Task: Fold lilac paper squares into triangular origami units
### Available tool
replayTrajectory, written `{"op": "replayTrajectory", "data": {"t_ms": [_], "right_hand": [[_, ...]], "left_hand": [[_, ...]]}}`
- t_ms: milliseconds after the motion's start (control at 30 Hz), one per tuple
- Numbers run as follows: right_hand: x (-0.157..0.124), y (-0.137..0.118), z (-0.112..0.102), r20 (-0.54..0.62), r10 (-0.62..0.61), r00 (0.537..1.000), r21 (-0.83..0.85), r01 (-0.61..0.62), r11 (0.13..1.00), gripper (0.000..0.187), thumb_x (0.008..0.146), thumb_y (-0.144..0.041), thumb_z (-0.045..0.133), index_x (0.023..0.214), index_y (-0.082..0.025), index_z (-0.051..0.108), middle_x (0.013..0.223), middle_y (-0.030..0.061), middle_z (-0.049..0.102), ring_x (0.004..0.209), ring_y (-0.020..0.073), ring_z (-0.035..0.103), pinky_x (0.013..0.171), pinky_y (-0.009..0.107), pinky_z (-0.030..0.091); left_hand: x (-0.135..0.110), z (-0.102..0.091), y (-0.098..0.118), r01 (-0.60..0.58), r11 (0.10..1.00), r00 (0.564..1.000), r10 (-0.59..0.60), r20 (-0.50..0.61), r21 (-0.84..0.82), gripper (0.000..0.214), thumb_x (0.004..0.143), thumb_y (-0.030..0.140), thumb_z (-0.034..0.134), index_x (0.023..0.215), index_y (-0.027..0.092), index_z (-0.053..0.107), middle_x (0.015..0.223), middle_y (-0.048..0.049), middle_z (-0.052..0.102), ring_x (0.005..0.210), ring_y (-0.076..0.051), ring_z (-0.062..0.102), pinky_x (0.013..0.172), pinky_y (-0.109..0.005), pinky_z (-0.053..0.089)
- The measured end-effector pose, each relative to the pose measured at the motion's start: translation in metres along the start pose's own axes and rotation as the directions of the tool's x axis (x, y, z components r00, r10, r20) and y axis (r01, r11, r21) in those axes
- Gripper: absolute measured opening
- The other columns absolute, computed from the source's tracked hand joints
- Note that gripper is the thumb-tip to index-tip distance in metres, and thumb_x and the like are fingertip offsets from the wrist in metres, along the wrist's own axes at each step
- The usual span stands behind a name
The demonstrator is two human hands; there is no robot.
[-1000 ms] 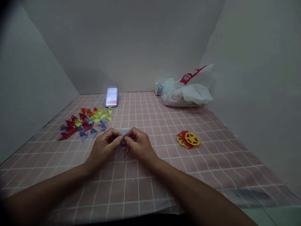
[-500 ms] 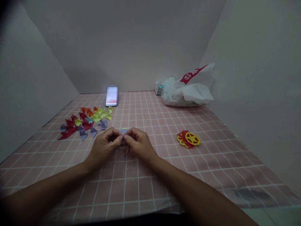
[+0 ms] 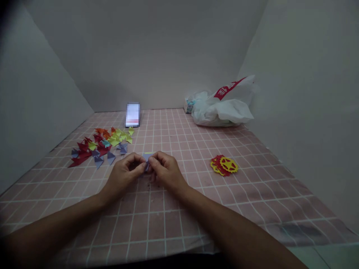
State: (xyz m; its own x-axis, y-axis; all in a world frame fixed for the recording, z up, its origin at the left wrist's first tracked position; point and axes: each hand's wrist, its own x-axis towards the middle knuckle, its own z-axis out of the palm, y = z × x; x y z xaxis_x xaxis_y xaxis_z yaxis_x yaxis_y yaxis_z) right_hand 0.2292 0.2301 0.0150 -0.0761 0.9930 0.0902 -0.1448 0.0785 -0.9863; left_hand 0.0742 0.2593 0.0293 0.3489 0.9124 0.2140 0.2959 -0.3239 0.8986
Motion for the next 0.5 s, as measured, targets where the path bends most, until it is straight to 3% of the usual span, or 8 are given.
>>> {"op": "replayTrajectory", "data": {"t_ms": [133,367,500], "right_hand": [[0.0008,0.0002,-0.0007,-0.04,-0.009,0.999,-0.054,0.007,0.999,0.019,0.083,-0.033,0.065,0.074,-0.019,0.054,0.058,-0.0057,0.056,0.043,0.0089,0.054,0.043,0.022,0.042],[0.0026,-0.0038,-0.0057,-0.042,-0.069,0.997,-0.09,0.065,0.994,0.018,0.086,-0.032,0.061,0.074,-0.019,0.056,0.062,-0.0038,0.059,0.047,0.0088,0.054,0.048,0.024,0.043],[0.0025,-0.0035,-0.0071,-0.039,-0.089,0.995,-0.112,0.084,0.99,0.017,0.086,-0.031,0.06,0.074,-0.019,0.056,0.063,-0.0037,0.058,0.048,0.009,0.054,0.049,0.024,0.043]], "left_hand": [[-0.0001,-0.0015,0.0011,0.022,0.999,0.999,-0.02,0.034,-0.043,0.012,0.082,0.026,0.061,0.075,0.017,0.063,0.074,-0.0002,0.062,0.07,-0.015,0.059,0.067,-0.026,0.046],[0.0024,-0.0004,-0.0066,0.189,0.926,0.974,-0.134,0.183,-0.326,0.02,0.089,0.037,0.057,0.086,0.018,0.065,0.085,-0.0042,0.067,0.081,-0.019,0.064,0.077,-0.032,0.052],[0.0029,0.0007,-0.008,0.168,0.94,0.979,-0.123,0.162,-0.297,0.017,0.086,0.035,0.061,0.083,0.018,0.064,0.082,-0.0042,0.067,0.079,-0.018,0.063,0.075,-0.032,0.052]]}}
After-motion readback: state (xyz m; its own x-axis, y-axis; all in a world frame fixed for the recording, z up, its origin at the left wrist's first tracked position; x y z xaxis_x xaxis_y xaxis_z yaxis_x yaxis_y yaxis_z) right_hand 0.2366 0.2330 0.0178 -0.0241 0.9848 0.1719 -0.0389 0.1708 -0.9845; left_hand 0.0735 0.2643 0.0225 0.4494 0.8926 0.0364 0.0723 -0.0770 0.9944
